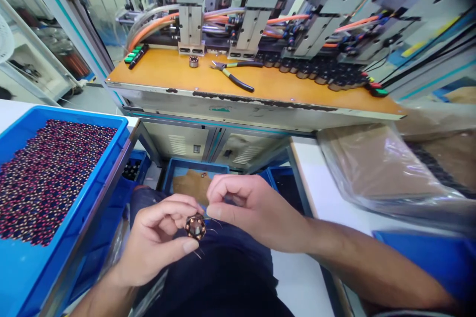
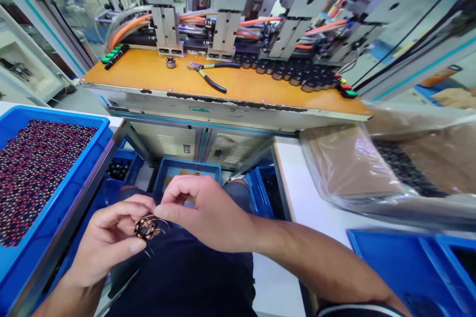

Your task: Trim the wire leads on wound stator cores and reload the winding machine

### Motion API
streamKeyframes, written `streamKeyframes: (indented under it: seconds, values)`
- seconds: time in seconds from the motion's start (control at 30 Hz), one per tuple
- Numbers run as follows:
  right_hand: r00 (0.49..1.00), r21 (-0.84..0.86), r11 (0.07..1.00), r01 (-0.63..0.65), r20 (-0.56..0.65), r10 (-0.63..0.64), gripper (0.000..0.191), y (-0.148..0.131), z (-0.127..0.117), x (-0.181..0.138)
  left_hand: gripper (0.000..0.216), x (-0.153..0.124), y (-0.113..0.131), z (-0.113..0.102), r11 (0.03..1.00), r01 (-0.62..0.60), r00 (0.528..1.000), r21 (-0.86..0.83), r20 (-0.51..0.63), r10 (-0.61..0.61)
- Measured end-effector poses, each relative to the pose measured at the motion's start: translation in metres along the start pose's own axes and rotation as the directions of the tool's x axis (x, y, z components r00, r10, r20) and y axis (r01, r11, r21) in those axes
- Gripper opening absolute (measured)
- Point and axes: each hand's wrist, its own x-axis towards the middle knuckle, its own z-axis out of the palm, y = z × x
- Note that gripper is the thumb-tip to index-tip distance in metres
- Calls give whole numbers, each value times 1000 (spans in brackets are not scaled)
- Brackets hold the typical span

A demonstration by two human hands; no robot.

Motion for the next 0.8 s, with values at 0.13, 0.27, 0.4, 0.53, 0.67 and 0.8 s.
streamKeyframes:
  seconds: [0.13, 0.27, 0.4, 0.53, 0.67, 0.8]
  values:
    - [979, 32, 982, -186, 90, 182, 10, -12, -2, -4, 36, 1, -2, 0, 999, -34, 998, 42, 56, 32]
    - [969, -110, 976, -188, 140, 203, 7, -19, -3, -3, 38, 0, -3, 0, 997, -19, 997, 74, 72, 13]
    - [980, -176, 977, -124, 134, 148, 10, -20, -1, -6, 34, -1, -4, 1, 999, 22, 995, -40, 96, -19]
    - [991, -129, 990, -48, 114, 63, 10, -15, 2, -12, 31, 0, -4, 3, 985, 55, 994, -162, 99, -40]
    - [997, -119, 993, 27, 80, -18, 12, -8, 5, -18, 35, 1, -4, 5, 986, 47, 995, -157, 95, -32]
    - [997, -109, 993, 50, 63, -44, 14, -4, 8, -22, 37, 2, -5, 6, 994, 10, 995, -107, 98, 1]
